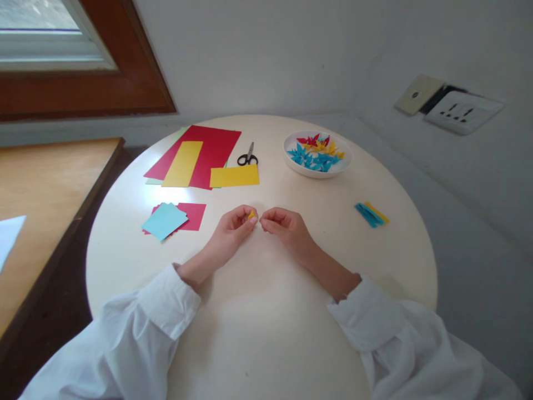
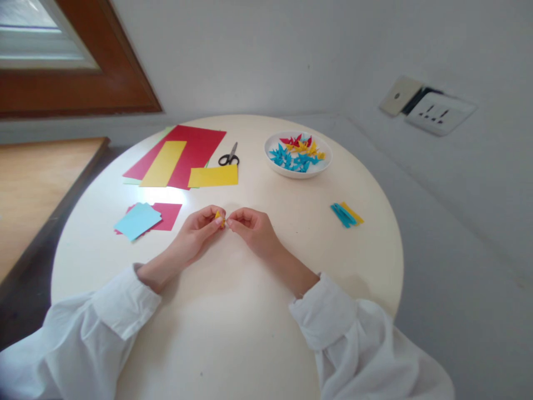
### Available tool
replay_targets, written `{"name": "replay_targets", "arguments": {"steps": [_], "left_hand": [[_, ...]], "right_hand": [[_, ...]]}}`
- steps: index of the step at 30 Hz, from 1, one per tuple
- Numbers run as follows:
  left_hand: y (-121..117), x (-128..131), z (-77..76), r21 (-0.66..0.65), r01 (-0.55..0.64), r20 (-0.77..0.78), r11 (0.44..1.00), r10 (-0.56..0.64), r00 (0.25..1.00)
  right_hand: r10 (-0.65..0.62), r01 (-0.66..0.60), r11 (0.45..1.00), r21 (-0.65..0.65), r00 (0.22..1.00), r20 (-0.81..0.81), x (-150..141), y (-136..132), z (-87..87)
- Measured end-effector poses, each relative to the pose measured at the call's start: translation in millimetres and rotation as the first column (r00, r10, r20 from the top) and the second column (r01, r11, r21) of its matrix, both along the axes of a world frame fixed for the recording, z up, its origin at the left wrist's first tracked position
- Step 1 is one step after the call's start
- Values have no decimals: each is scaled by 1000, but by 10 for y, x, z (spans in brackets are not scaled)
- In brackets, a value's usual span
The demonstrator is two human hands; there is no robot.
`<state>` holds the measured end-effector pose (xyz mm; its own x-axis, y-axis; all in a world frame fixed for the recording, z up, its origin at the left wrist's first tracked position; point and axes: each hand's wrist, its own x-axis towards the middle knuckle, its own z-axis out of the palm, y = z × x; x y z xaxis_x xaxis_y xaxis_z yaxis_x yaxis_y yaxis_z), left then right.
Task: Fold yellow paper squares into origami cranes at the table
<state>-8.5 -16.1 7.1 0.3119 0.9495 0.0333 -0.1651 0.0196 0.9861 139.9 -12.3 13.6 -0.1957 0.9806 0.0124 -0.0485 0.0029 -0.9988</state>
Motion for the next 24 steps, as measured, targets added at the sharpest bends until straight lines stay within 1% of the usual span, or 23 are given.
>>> {"name": "replay_targets", "arguments": {"steps": [5,9,17,24], "left_hand": [[6,-4,-39,-15,3,20,1000,-3,1000],[20,-7,-56,-25,-28,42,999,29,999],[28,4,-14,-90,-72,138,993,84,987],[28,1,4,-90,-56,146,994,69,987]], "right_hand": [[-114,106,984,142,992,46,-35,-46,-29],[-144,116,964,238,984,101,-40,-67,-33],[-188,149,949,278,975,118,-33,-66,-43],[-182,143,939,314,979,97,-31,-66,-49]]}}
